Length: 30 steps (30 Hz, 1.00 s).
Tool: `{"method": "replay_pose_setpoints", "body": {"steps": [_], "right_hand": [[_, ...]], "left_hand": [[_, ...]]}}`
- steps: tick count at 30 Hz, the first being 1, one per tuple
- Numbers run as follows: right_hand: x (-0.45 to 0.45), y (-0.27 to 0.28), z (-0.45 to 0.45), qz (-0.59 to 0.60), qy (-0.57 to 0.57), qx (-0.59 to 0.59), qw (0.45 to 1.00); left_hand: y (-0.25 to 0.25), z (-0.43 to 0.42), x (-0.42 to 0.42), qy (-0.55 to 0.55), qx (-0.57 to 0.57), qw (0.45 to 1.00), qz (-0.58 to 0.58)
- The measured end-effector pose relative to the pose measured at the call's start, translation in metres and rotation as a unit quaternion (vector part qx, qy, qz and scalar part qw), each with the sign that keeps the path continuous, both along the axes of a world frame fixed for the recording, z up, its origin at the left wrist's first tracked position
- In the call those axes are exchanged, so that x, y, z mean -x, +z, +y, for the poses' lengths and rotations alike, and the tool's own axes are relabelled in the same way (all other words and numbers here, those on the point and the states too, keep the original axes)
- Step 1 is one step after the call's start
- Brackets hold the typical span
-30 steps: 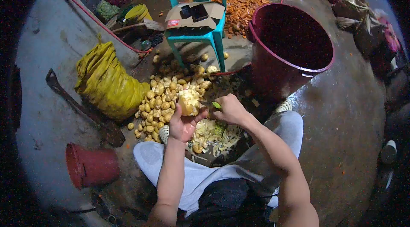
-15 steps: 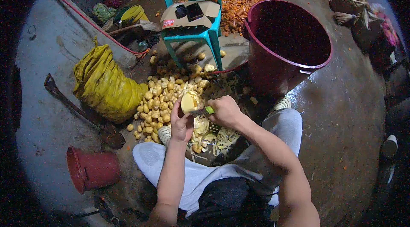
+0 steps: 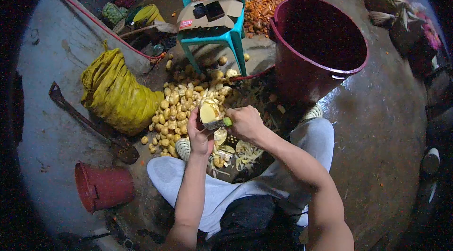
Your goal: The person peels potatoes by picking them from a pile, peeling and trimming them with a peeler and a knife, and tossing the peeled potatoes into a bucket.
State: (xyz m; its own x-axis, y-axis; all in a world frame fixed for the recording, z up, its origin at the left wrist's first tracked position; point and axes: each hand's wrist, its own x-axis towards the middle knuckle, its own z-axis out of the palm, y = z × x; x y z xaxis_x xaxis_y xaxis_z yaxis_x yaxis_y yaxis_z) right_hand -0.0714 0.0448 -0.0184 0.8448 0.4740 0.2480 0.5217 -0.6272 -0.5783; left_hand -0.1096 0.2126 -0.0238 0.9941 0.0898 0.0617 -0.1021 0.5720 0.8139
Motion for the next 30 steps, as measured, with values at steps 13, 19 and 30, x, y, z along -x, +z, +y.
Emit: {"method": "replay_pose_setpoints", "body": {"steps": [13,19,30], "right_hand": [[-0.02,-0.001,-0.008,0.213,-0.028,-0.014,0.977],[-0.002,0.013,-0.004,0.137,0.008,-0.083,0.987],[-0.011,-0.001,-0.004,0.085,-0.008,-0.04,0.996]], "left_hand": [[0.02,0.003,0.005,-0.047,0.018,0.998,0.027],[0.019,0.005,0.001,0.012,0.033,0.999,0.017],[0.016,-0.003,0.002,0.004,-0.047,0.999,-0.01]]}}
